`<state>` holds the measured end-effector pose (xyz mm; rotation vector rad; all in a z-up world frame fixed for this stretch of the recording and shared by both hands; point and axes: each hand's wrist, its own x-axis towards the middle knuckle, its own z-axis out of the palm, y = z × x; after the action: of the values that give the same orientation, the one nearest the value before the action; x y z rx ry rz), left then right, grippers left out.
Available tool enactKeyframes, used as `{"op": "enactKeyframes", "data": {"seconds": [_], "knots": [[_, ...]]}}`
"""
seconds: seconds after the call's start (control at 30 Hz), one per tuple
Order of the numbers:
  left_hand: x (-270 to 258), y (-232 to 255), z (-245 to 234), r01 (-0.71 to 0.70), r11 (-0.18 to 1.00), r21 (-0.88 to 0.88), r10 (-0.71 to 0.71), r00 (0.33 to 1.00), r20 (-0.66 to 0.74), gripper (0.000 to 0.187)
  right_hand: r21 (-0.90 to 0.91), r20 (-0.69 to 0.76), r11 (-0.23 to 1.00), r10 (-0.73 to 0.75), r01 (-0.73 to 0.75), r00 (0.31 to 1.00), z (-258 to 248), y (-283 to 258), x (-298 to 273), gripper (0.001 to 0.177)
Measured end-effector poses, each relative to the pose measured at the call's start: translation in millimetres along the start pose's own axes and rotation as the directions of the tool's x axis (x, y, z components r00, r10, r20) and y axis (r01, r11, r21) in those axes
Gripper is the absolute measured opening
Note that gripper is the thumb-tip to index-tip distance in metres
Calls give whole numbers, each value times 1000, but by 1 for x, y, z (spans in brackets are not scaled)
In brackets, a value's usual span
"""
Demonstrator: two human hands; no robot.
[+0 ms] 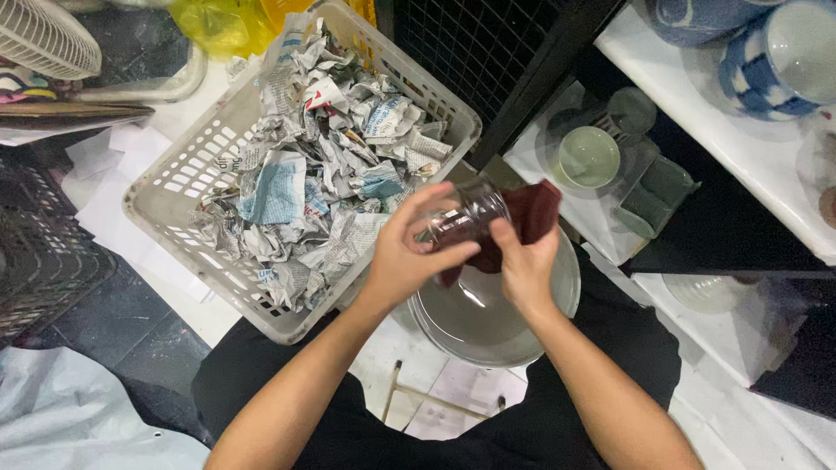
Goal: The person washes a glass, a bowl, and a small cup in a bucket of water, then dries each with a cloth and places them on a nearby shelf.
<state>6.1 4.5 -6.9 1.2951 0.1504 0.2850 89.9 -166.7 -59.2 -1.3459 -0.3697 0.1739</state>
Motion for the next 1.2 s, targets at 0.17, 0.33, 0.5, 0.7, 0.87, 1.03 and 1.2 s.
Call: {"op": "enactKeyframes", "data": {"seconds": [0.17, 0.33, 0.5, 0.7, 0.87, 1.03, 1.2], "knots": [[3, -5, -10, 106, 994, -33, -105, 993, 49, 78, -367, 310, 857, -253, 361, 916, -5, -24, -6, 54], [-1, -11, -19, 206, 976, 66, -216, 936, 277, 79, -385, 332, 898, -81, 214, 940, -14, -32, 5, 55], [-2, -17, -16, 340, 915, -215, -245, 895, 373, 77, 343, 232, 835, 368, -430, 900, -10, -33, 14, 61], [-1, -35, -10, 184, 757, -627, -140, 983, 120, 57, 235, 219, 942, 190, -240, 957, -4, -29, 2, 55], [4, -43, -23, 285, 756, -589, -318, 947, 50, 61, -449, 571, 637, -334, 626, 750, 6, -23, -17, 44], [-4, -45, -19, 356, 760, -543, -366, 926, 94, 66, -490, 554, 608, -336, 625, 762, 10, -20, -13, 43], [-5, -24, -11, 306, 809, -502, -219, 949, 226, 89, -405, 433, 788, -281, 464, 856, 8, -32, -6, 41]]}}
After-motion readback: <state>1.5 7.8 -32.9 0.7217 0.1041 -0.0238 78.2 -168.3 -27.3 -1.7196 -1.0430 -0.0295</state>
